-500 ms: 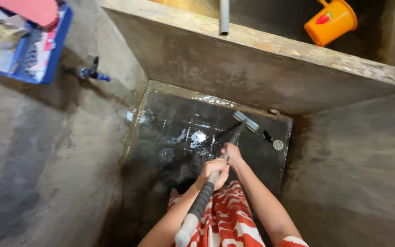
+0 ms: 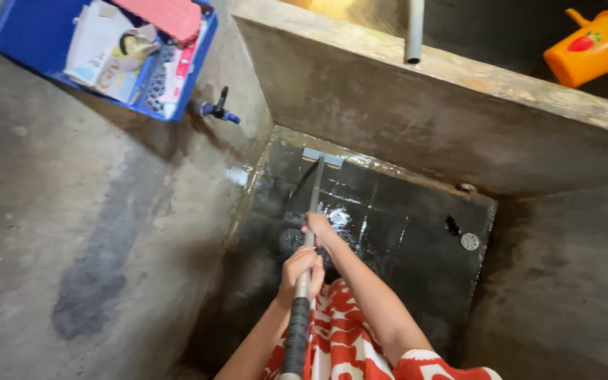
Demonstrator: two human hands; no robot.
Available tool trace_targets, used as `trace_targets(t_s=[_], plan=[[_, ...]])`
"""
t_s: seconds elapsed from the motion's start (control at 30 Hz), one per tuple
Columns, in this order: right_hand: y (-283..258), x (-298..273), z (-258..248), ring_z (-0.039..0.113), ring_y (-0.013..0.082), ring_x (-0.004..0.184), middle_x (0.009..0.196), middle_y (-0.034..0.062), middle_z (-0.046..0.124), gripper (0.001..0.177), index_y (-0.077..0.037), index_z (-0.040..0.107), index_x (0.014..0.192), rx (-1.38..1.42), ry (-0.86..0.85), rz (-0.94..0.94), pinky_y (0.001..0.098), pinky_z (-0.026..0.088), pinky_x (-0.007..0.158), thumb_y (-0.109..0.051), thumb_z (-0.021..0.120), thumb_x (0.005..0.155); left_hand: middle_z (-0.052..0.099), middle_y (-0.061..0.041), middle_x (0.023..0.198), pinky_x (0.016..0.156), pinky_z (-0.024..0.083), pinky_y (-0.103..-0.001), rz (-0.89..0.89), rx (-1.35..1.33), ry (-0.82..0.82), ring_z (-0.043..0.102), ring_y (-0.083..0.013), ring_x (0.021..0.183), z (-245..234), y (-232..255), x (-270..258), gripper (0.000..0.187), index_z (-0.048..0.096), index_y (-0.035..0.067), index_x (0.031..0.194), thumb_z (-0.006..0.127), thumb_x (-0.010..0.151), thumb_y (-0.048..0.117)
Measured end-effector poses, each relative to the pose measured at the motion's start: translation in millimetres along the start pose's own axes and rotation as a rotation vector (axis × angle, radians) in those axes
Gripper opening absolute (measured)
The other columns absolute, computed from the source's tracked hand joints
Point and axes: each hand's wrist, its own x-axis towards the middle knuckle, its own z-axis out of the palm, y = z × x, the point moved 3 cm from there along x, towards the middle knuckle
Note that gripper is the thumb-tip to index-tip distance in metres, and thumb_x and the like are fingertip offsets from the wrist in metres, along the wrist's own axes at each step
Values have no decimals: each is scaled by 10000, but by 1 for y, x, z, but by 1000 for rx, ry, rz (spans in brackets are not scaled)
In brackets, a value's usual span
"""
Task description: The person mops a wet tiled floor in a small room using a long-handled mop. They move the mop back and forth across the floor, pushing water toward a drain. At one point, they briefly pick up a small pink object from a ledge and place it back down.
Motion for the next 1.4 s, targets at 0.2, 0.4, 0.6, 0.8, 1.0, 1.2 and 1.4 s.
trace_targets(t_s=[0.2,0.4,0.6,0.8,1.0,1.2,1.4], plan=[[-3,-62,6,623,213,581,837,147,712,186,39,718,971,202,-42,-104,340,505,513,-61,572,1023,585,-117,771,797,568,-380,-50,56,-50,522,-286,731,-7,26,-8,213,539,47,801,648,849,-129],[-8,-70,-32,741,257,487,707,115,729,188,7,733,1026,282,132,-5,477,630,473,-178,761,1026,581,-133,678,775,607,-475,15,-92,-66,601,-389,596,25,26,11,401,538,89,730,725,1079,28],[10,-66,-130,768,244,577,822,109,807,196,-14,808,1132,311,231,30,541,670,548,-172,785,1019,675,-127,703,813,634,-494,20,-190,-147,666,-410,642,93,34,10,339,618,88,744,750,1056,73],[29,-83,-283,743,165,679,889,61,793,311,-5,768,1325,338,364,-10,517,697,643,-217,729,1100,688,-109,710,820,624,-483,27,-311,-238,677,-407,668,198,-10,-32,357,637,110,739,761,1073,93],[32,-122,-361,576,119,546,740,-39,594,172,-90,665,1093,546,347,65,345,528,493,-251,617,1131,645,-197,711,822,618,-541,48,-344,-366,674,-507,702,252,28,-28,319,579,50,758,723,1038,-2],[35,-87,-307,570,193,484,627,42,597,212,-78,653,990,425,302,19,447,536,466,-247,622,1115,693,-143,736,834,616,-554,1,-387,-361,710,-463,739,215,-44,-58,254,696,91,776,741,1020,40],[31,-63,-212,703,206,576,794,88,691,214,6,655,1177,210,245,-27,404,603,569,-178,592,1090,697,-140,736,870,648,-520,-44,-293,-176,722,-452,725,117,-3,-31,253,684,64,781,697,1021,-16]])
